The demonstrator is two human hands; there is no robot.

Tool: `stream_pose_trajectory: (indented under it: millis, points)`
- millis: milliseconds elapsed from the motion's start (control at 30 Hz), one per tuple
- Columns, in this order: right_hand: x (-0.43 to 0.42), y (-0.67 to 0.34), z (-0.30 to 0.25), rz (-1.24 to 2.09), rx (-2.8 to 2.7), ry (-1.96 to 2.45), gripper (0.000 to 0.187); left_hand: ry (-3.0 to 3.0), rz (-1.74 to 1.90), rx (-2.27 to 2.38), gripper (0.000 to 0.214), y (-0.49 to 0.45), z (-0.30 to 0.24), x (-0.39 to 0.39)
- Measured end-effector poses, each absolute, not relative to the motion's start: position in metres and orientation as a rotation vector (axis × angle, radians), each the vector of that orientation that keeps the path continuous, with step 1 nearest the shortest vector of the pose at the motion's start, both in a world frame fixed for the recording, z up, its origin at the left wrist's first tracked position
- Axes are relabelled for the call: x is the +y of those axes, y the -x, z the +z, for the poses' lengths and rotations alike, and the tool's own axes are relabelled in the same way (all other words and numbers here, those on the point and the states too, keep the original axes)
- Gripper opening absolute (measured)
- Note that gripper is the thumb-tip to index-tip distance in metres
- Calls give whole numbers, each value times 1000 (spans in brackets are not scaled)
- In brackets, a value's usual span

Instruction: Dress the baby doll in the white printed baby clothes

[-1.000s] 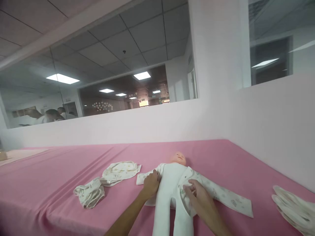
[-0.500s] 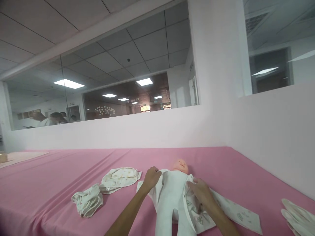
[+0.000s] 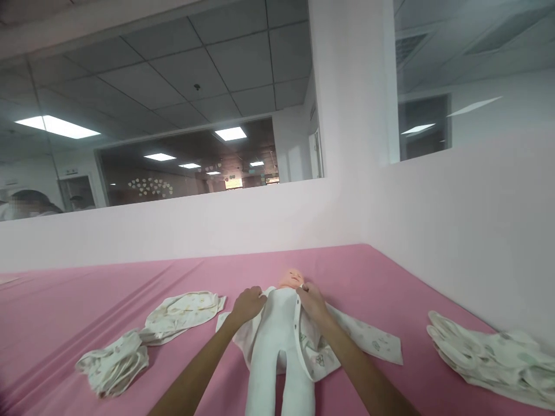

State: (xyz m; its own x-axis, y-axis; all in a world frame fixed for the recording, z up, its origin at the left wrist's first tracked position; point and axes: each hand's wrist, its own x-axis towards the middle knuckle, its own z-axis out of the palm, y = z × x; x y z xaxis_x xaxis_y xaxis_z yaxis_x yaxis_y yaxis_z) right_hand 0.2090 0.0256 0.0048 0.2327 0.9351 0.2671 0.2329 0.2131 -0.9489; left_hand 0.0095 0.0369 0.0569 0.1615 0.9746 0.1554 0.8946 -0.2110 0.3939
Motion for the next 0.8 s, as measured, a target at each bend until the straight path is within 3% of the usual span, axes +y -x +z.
stream_pose_trajectory:
  millis: [267,567,800]
  points:
    - [56,-199,31,635,-1235,1264,15,-2086,741,1416,10,-40,70,22]
    - [52,-202,31,590,-1408,1415,9,-1616,634,930,44,-42,70,-15]
    - [-13,-203,30,308,-1520,1648,21,-2190,670,1482,34,-44,66,6]
